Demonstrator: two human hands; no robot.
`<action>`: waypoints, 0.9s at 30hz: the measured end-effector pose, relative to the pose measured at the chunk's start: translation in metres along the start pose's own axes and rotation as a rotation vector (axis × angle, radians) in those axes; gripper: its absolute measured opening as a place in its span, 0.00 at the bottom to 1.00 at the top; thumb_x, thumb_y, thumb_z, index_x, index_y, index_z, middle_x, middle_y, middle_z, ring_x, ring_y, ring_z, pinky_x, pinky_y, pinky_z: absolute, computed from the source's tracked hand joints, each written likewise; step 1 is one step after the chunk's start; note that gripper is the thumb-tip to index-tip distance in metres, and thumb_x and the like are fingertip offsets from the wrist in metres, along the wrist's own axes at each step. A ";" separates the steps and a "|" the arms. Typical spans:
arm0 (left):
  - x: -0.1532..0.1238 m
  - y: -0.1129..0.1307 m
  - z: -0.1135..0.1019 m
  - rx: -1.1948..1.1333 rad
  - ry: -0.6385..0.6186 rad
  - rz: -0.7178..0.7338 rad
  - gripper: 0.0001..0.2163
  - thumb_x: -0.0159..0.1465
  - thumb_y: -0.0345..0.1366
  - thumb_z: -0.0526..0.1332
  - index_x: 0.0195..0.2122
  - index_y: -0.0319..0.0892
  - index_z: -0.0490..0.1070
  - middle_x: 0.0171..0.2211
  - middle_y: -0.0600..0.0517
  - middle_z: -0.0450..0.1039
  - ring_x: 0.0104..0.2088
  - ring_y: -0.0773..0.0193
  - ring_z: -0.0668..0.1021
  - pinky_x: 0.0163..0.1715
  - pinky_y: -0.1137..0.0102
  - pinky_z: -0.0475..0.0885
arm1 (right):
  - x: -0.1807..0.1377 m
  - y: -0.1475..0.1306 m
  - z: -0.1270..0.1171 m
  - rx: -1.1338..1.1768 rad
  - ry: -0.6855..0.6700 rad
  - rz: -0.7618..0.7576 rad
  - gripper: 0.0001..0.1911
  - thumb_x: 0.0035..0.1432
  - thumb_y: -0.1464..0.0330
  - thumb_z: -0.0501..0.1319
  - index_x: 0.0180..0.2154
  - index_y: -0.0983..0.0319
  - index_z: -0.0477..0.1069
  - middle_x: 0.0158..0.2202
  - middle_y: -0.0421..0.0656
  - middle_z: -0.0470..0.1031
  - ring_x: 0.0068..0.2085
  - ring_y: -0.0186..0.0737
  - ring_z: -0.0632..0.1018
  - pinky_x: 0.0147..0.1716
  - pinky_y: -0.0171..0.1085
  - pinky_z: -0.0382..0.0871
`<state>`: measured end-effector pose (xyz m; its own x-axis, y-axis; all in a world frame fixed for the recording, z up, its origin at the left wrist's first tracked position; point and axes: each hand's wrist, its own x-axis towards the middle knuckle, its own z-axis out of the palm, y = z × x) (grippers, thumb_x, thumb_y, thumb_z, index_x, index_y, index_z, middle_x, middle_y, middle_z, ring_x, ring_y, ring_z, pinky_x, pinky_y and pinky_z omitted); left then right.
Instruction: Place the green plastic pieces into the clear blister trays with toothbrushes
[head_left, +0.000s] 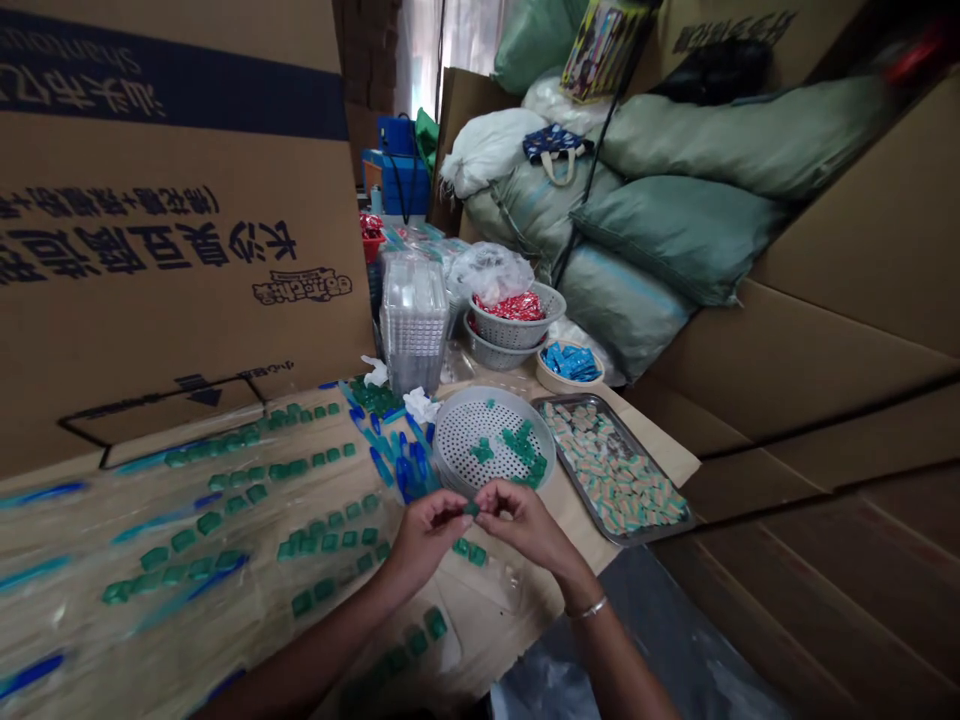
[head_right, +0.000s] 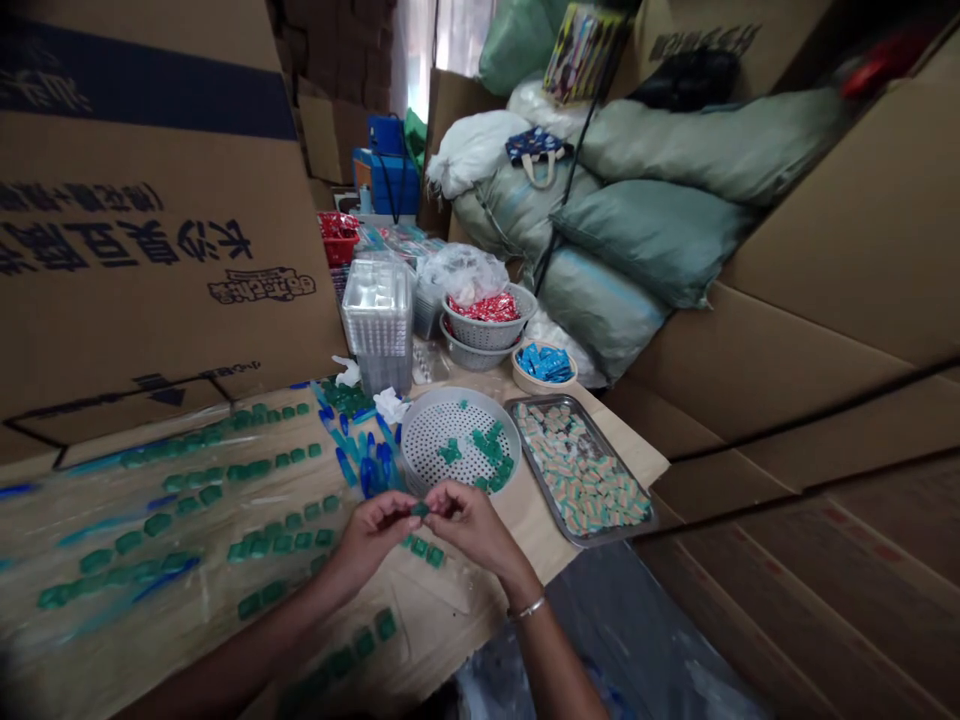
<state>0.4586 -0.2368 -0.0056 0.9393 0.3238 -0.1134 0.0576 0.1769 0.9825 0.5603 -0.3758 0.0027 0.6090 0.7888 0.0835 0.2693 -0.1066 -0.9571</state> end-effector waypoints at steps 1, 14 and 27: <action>-0.001 0.004 0.000 -0.027 -0.010 -0.011 0.08 0.49 0.38 0.64 0.28 0.39 0.72 0.27 0.52 0.75 0.30 0.64 0.75 0.34 0.70 0.69 | -0.005 -0.002 0.007 0.016 0.030 -0.003 0.06 0.52 0.66 0.61 0.30 0.63 0.69 0.25 0.37 0.68 0.28 0.33 0.69 0.28 0.31 0.63; -0.032 0.016 -0.011 0.016 0.074 -0.001 0.09 0.47 0.36 0.66 0.28 0.40 0.70 0.25 0.55 0.73 0.28 0.66 0.74 0.31 0.73 0.69 | -0.031 -0.006 0.048 0.221 0.193 0.117 0.13 0.53 0.59 0.60 0.27 0.63 0.71 0.19 0.37 0.69 0.21 0.32 0.69 0.22 0.31 0.62; -0.026 -0.006 -0.033 0.513 0.088 0.148 0.05 0.56 0.32 0.57 0.31 0.41 0.71 0.31 0.51 0.75 0.34 0.62 0.75 0.38 0.67 0.70 | -0.039 0.018 0.009 -0.597 0.266 0.148 0.11 0.56 0.70 0.53 0.32 0.62 0.74 0.31 0.45 0.77 0.32 0.40 0.75 0.31 0.34 0.63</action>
<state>0.4225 -0.2157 -0.0130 0.9195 0.3909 0.0419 0.1048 -0.3464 0.9322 0.5343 -0.4031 -0.0200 0.8138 0.5721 0.1023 0.4889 -0.5788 -0.6527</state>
